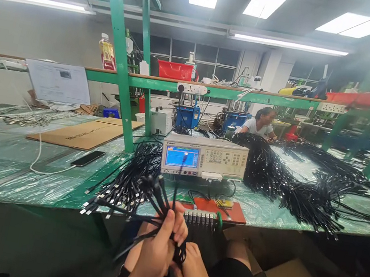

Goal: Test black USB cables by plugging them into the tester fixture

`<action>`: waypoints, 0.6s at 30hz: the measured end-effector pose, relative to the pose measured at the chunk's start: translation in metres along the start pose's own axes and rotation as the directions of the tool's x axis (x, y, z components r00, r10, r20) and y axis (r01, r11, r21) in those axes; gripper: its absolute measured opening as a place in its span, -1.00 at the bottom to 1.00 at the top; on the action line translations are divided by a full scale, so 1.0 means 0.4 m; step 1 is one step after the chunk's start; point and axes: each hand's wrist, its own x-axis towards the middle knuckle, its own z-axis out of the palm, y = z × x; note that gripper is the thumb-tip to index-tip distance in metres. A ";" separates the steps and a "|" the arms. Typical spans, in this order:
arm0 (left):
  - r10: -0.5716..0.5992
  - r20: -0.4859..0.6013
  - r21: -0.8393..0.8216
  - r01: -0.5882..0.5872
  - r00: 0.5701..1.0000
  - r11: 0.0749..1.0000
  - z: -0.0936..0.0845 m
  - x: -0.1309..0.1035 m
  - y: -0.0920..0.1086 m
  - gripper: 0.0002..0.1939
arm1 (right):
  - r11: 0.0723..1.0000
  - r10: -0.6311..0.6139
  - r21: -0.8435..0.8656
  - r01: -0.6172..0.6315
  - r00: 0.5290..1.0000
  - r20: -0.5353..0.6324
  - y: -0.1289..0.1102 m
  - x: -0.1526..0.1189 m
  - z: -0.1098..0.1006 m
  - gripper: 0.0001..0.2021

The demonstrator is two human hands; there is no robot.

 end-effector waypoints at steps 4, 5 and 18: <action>-0.204 0.003 0.069 0.204 0.979 0.977 -0.018 -0.033 -0.077 -0.62 | 0.977 0.016 0.203 -0.060 0.977 0.211 -0.008 -0.036 -0.132 -0.40; -0.256 0.000 0.102 0.254 0.967 0.962 -0.027 -0.045 -0.098 -0.59 | 0.948 0.013 0.306 -0.087 0.971 0.237 -0.007 -0.048 -0.172 -0.29; -0.457 -0.111 0.530 0.442 0.882 0.724 -0.072 -0.164 -0.275 -0.49 | 0.415 0.600 0.910 0.022 0.745 -0.292 -0.033 -0.032 -0.224 -0.71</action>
